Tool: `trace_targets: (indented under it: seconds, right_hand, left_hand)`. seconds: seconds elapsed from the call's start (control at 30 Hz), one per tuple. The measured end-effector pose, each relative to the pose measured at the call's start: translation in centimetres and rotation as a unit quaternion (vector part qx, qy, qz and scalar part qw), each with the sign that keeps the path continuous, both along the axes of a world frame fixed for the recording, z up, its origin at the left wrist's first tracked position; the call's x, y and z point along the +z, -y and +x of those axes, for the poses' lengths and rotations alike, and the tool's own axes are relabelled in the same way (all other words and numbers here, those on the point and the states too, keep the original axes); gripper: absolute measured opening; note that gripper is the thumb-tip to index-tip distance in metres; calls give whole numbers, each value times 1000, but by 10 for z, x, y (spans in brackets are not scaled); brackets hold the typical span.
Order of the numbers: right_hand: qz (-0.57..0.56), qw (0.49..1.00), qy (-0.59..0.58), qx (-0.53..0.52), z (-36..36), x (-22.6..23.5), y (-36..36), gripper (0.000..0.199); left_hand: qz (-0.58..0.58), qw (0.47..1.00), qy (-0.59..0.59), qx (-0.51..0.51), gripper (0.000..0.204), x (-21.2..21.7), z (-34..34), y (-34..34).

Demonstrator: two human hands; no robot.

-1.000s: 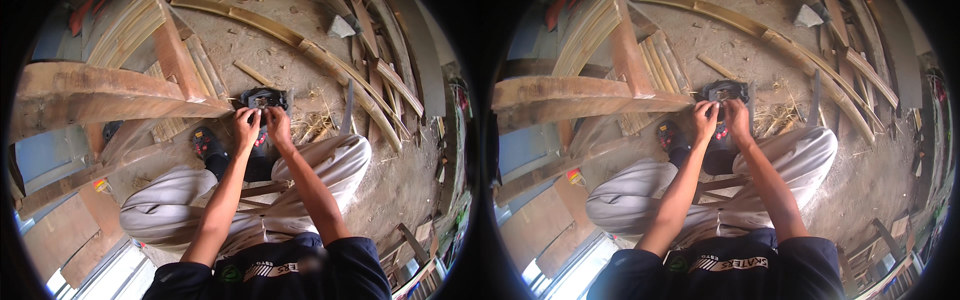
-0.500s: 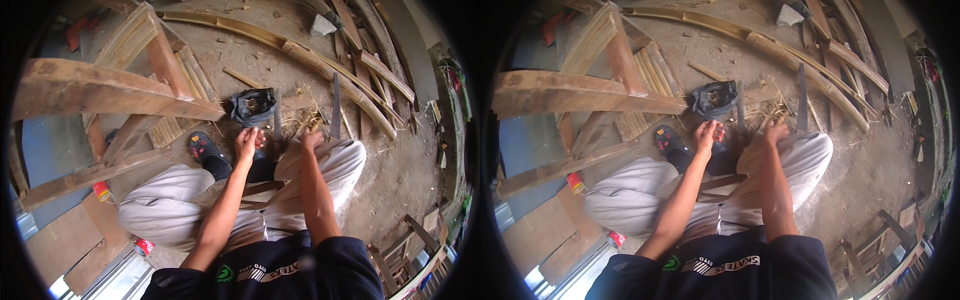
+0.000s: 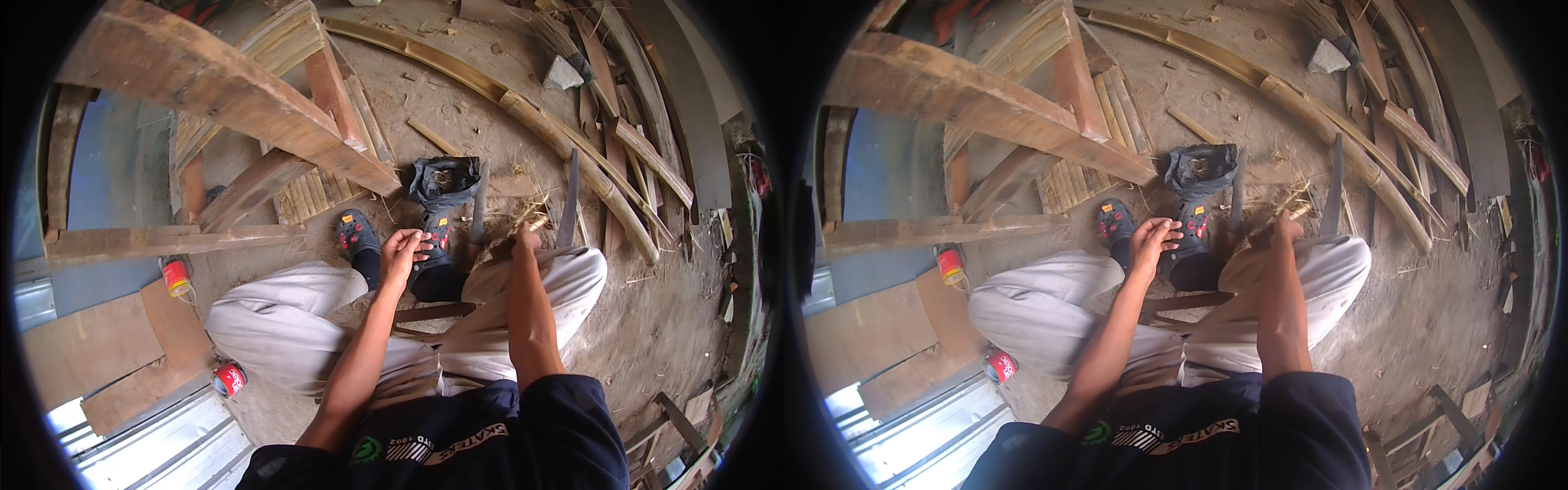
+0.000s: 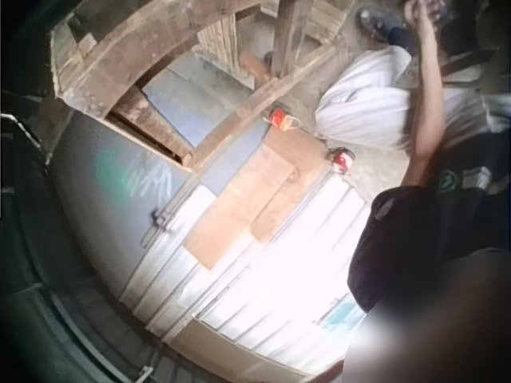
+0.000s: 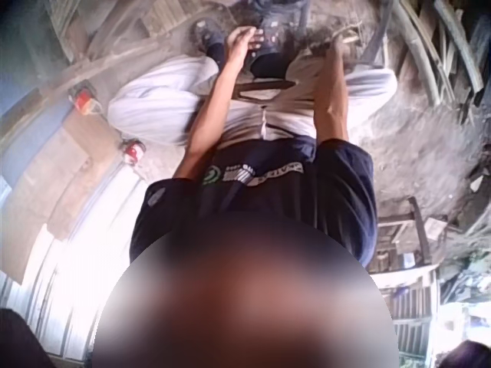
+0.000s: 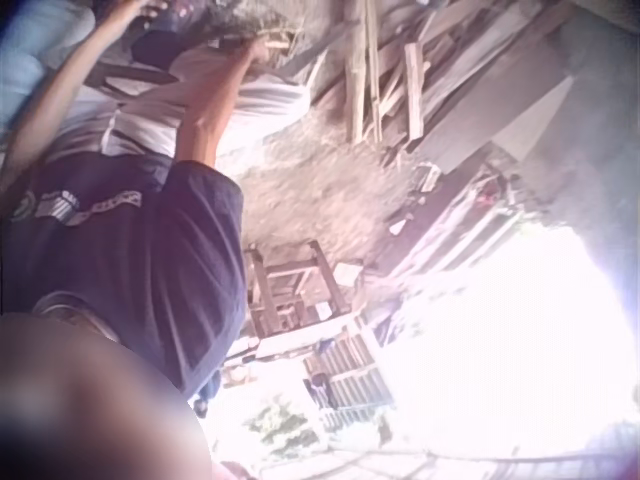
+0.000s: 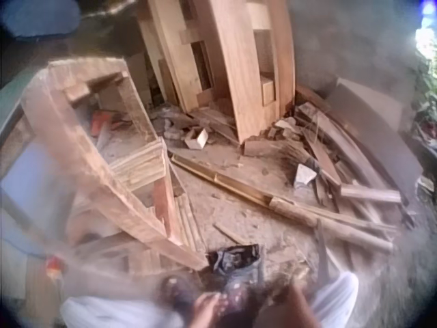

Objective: The person assembles a wooden structure by fitting slats into a frame, hammering nails to secure them, and using a saw to trim a bamboo stick. The person works on the floor, handling wood pieces and tools to build the structure.

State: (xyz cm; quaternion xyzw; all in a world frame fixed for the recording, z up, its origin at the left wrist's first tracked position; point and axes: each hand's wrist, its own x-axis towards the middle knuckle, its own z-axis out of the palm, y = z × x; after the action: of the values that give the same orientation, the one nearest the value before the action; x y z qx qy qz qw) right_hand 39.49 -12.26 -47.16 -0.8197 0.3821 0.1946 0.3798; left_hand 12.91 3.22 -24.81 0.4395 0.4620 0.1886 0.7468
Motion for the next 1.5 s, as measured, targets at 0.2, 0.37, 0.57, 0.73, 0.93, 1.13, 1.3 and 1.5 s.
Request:
trace_targets:
  seconds: [0.2, 0.37, 0.57, 0.73, 0.93, 1.13, 1.3, 1.5]
  right_hand:
    - [251, 966, 70, 11, -14, 59, -4, 39]
    - [311, 929, 155, 127, -40, 115, -41, 31]
    - [205, 906, 172, 328, -30, 163, -116, 47]
    - [45, 850, 291, 436, -32, 144, -151, 43]
    - [64, 841, 264, 468, -24, 131, -150, 23]
    - [184, 908, 192, 323, 11, 165, -165, 21]
    - [360, 883, 217, 209, 47, 192, -170, 13]
    - [378, 871, 258, 176, 69, 204, -175, 16]
  left_hand:
    - [59, 997, 14, 42, 18, -17, -1, -12]
    - [183, 978, -94, -19, 17, -37, 32, -43]
    - [559, 810, -144, -102, 7, -60, 104, -77]
    - [369, 808, -423, -179, 13, -96, 127, -100]
    - [272, 852, -400, -202, 19, -103, 121, -105]
    - [275, 918, -261, -116, 21, -67, 124, -122]
    - [341, 916, -176, -114, 22, -43, 150, -138]
    - [376, 911, -142, -96, 18, -39, 181, -149]
